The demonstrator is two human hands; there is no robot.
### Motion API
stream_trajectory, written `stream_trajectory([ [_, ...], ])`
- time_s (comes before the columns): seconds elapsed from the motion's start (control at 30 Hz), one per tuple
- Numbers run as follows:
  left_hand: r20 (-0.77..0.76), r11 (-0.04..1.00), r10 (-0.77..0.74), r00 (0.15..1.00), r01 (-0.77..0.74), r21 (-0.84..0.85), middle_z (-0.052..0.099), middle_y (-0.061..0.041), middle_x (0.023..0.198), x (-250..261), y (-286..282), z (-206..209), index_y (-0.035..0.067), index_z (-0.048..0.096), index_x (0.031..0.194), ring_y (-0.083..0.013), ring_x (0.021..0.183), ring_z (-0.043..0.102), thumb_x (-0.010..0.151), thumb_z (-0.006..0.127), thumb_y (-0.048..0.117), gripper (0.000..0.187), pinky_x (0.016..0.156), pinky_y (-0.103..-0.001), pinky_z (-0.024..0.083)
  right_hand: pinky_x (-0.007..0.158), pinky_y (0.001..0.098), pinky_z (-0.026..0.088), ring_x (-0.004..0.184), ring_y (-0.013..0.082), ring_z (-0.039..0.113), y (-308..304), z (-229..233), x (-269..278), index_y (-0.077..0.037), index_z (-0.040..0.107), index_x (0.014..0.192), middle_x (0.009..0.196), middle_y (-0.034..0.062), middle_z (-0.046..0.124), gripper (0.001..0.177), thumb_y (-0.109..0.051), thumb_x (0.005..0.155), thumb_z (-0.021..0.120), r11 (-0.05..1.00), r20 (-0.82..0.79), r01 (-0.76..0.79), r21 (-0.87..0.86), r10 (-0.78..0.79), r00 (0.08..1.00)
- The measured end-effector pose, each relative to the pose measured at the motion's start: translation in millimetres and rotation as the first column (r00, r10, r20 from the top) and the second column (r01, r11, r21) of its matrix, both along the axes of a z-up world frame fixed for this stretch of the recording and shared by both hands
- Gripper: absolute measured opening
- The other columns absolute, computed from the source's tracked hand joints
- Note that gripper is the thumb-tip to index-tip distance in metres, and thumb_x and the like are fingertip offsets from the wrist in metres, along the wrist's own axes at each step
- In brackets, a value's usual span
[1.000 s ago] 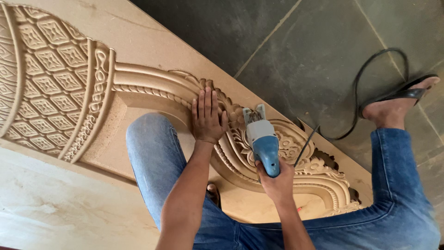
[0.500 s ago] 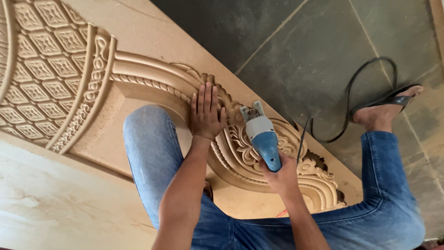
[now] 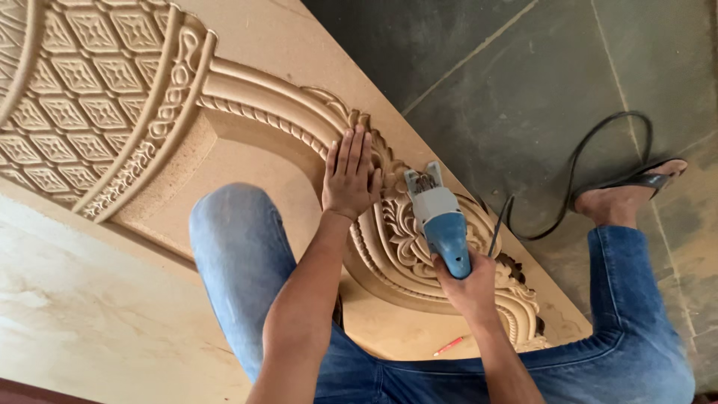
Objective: The person uses a handheld electric carving tool to shape and refine intricate floral and geometric patterns on a large wooden panel. They guide the tool along the carved lines while kneeling on the floor, occasionally adjusting their position to reach different sections of the design.
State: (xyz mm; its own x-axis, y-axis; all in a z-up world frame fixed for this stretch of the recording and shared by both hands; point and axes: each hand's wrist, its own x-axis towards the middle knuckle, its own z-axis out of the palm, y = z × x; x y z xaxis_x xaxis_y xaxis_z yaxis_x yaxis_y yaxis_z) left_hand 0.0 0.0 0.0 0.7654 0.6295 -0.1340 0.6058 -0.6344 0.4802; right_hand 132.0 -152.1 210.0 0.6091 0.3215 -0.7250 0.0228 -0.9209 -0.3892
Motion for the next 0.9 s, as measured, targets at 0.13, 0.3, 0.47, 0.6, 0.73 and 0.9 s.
stream_trajectory([
  [0.13,-0.036,0.998,0.003,0.999,-0.005,-0.058,0.030,-0.013,0.169,3,0,2,0.002,0.034,0.161,-0.0278,0.157,0.028,0.102,0.049,0.038,0.071,0.130,-0.048,0.022,0.042,0.0338,0.042,0.041,0.0143,0.057,5,3,2,0.001,0.071,0.076,0.051,0.0078,0.063,0.018,-0.015,0.082,0.076,0.999,-0.031,0.043,-0.020,-0.044,0.999],
  [0.3,-0.041,0.998,0.003,0.999,-0.005,-0.057,0.029,-0.013,0.169,2,4,7,0.002,0.033,0.161,-0.0278,0.157,0.027,0.101,0.052,0.037,0.073,0.129,-0.047,0.022,0.045,0.0342,0.043,0.048,0.0140,0.055,7,5,3,0.002,0.070,0.079,0.054,0.0082,0.062,0.019,-0.016,0.082,0.076,0.999,0.010,-0.008,0.052,0.008,1.000],
  [0.47,0.022,0.999,0.021,1.000,-0.020,-0.045,0.028,-0.018,0.169,3,4,9,-0.004,0.031,0.160,-0.0316,0.157,0.025,0.102,0.051,0.036,0.074,0.130,-0.048,0.019,0.050,0.0363,0.045,0.050,0.0148,0.059,0,0,5,0.003,0.071,0.081,0.055,0.0084,0.063,0.023,-0.019,0.084,0.077,0.997,0.016,-0.071,0.015,0.071,0.997],
  [0.6,0.092,0.996,0.075,0.993,-0.070,-0.051,0.027,-0.020,0.169,-7,1,10,-0.004,0.030,0.162,-0.0330,0.159,0.024,0.104,0.050,0.033,0.071,0.133,-0.047,0.019,0.054,0.0333,0.049,0.058,0.0115,0.062,-6,-3,3,0.001,0.073,0.090,0.064,0.0060,0.068,0.023,-0.021,0.084,0.076,0.988,0.016,-0.057,0.141,0.056,0.998],
  [0.73,-0.028,0.984,0.173,0.984,-0.174,-0.031,0.028,-0.021,0.170,-36,-12,18,-0.003,0.030,0.161,-0.0341,0.160,0.025,0.105,0.049,0.032,0.069,0.134,-0.047,0.018,0.055,0.0357,0.049,0.058,0.0143,0.063,-15,-6,2,0.004,0.072,0.088,0.066,0.0092,0.068,0.026,-0.022,0.085,0.077,0.999,-0.017,-0.008,0.045,0.008,1.000],
  [0.9,-0.005,0.988,0.155,0.988,-0.155,-0.016,0.025,-0.028,0.167,-43,-12,18,-0.005,0.030,0.160,-0.0420,0.156,0.024,0.105,0.049,0.037,0.072,0.130,-0.051,0.018,0.058,0.0327,0.052,0.063,0.0114,0.067,-18,-13,9,0.003,0.072,0.092,0.070,0.0062,0.071,0.029,-0.023,0.082,0.078,0.991,0.045,-0.072,0.111,0.067,0.997],
])
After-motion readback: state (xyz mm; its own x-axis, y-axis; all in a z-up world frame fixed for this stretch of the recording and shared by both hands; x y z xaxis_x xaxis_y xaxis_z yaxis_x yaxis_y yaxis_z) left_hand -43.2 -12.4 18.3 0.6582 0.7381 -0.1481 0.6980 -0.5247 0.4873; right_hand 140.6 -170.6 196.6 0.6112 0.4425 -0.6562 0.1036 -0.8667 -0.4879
